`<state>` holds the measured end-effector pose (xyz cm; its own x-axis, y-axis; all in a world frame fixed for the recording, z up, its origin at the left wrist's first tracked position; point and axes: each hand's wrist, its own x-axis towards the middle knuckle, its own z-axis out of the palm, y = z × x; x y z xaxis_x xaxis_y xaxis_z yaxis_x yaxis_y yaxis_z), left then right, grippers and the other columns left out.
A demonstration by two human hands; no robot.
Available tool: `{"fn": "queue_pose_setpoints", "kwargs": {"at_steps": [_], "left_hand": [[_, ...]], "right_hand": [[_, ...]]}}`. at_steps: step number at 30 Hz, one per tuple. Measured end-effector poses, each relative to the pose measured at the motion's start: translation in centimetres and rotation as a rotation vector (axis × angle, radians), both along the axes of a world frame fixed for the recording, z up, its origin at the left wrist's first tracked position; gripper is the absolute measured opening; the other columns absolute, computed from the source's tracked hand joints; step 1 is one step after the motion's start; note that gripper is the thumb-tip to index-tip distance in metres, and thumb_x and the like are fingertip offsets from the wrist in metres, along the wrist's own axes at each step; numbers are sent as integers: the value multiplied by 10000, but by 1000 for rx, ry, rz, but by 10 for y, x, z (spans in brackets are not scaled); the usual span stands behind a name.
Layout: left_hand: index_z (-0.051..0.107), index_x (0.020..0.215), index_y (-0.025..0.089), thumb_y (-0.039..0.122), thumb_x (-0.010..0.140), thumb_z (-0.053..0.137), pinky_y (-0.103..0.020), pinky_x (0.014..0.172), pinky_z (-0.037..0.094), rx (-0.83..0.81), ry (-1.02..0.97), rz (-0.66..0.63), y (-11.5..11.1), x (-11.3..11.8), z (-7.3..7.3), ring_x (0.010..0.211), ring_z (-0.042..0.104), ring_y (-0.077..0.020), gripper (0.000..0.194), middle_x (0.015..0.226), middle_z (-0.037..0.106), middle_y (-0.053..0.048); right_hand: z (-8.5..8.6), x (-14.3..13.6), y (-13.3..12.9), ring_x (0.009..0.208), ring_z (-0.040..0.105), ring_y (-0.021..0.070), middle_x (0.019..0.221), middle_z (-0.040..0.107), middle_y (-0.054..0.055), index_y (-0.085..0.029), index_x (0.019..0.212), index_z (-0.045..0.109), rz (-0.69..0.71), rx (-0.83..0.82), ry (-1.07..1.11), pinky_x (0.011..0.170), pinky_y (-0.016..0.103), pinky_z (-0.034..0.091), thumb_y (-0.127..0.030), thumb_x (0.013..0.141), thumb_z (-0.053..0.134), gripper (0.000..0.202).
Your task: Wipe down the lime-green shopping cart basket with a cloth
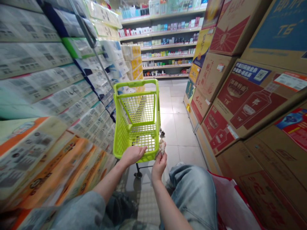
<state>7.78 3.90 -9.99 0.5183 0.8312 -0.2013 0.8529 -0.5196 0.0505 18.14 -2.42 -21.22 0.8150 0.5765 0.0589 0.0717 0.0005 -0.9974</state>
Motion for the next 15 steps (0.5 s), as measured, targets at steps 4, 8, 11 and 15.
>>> {"fn": "queue_pose_setpoints", "kwargs": {"at_steps": [4, 8, 11, 15], "left_hand": [[701, 844, 173, 519, 898, 32, -342, 710, 457, 5, -10, 16, -1, 2, 0, 835, 647, -259, 755, 842, 695, -121], [700, 818, 155, 520, 897, 33, -347, 718, 458, 26, -30, 10, -1, 4, 0, 829, 646, -263, 764, 814, 693, -126], [699, 810, 146, 521, 895, 28, -360, 714, 461, 32, -38, 5, 0, 4, 0, 829, 645, -275, 774, 815, 691, -137], [702, 824, 150, 531, 891, 23, -363, 721, 465, 1, -44, 13, 0, 4, 0, 835, 641, -273, 782, 837, 690, -141]], "right_hand": [[-25, -1, -1, 790, 550, 203, 832, 596, 89, -142, 907, 591, 21, -66, -28, 682, 296, 415, -516, 813, 414, 425], [-18, -3, -6, 758, 555, 196, 808, 600, 75, -142, 914, 592, 50, -89, 28, 657, 286, 417, -515, 812, 432, 419], [-7, -5, -10, 782, 562, 175, 884, 611, 73, -151, 1031, 554, 69, -12, 34, 668, 264, 421, -496, 836, 417, 419], [-25, 0, -9, 733, 564, 171, 800, 625, 56, -148, 945, 564, 118, -51, 48, 641, 261, 425, -516, 819, 412, 418]]}}
